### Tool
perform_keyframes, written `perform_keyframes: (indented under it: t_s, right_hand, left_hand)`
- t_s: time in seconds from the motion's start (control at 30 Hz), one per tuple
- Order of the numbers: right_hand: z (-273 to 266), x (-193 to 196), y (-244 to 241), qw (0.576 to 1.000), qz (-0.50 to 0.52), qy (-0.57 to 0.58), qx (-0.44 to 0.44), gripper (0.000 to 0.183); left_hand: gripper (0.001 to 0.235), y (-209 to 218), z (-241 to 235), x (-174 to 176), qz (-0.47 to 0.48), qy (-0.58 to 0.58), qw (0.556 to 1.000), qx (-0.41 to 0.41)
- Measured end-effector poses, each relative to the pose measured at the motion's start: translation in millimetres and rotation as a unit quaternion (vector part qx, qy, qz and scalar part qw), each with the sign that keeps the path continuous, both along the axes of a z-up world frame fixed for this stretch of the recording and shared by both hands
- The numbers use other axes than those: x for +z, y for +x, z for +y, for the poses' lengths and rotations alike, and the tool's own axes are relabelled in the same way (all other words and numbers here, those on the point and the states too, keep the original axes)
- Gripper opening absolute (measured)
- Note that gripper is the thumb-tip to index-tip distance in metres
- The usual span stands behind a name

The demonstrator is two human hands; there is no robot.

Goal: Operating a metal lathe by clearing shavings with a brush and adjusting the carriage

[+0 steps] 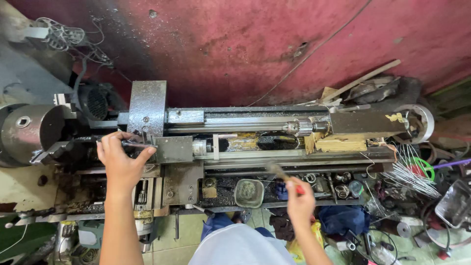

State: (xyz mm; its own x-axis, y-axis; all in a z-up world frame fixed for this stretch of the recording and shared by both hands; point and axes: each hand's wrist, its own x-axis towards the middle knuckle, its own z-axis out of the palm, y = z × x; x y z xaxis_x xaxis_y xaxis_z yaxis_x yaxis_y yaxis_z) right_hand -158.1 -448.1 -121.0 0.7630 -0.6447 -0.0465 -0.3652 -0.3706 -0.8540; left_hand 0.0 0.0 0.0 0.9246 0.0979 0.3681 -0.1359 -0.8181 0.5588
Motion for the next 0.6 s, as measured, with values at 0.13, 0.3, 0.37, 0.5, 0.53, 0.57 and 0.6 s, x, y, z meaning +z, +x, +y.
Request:
perform_keyframes:
  t_s: [0.13, 0.3, 0.37, 0.5, 0.53, 0.57, 0.6]
  right_hand:
    - [-64.0, -3.2, -14.5, 0.998, -0.009, -0.010, -0.063, 0.030]
    - [-137.3, -34.4, -22.6, 0.983, -0.111, -0.069, -0.126, 0.021]
    - [-141.8, -32.9, -21.5, 0.981, -0.137, -0.042, -0.129, 0.021]
    - [-83.5, 38.6, -11.1, 0.986, -0.049, 0.033, -0.154, 0.023]
    - [-65.5, 36.9, -5.2, 0.987, -0.050, 0.034, -0.152, 0.023]
    - [-47.8, 35.1, -1.2, 0.991, -0.039, 0.051, -0.120, 0.019]
    - [-30.1, 33.2, 2.5, 0.993, -0.027, 0.069, -0.088, 0.016]
  left_hand:
    - [0.074, -0.2, -0.3, 0.1, -0.004, -0.003, 1.000, -0.005]
    - [0.077, 0.1, 2.2, -2.3, -0.018, 0.011, 1.000, -0.005]
    - [0.077, 1.8, 2.2, -3.6, -0.021, 0.013, 1.000, -0.007]
    - [0.074, 0.2, 0.8, -2.1, -0.028, 0.015, 0.999, -0.006]
    - [0.074, 1.8, 1.6, -2.7, -0.029, 0.016, 0.999, -0.004]
    - [0.073, 2.1, 2.2, -4.1, -0.035, 0.019, 0.999, -0.006]
    - [0.073, 2.2, 2.7, -5.5, -0.041, 0.022, 0.999, -0.008]
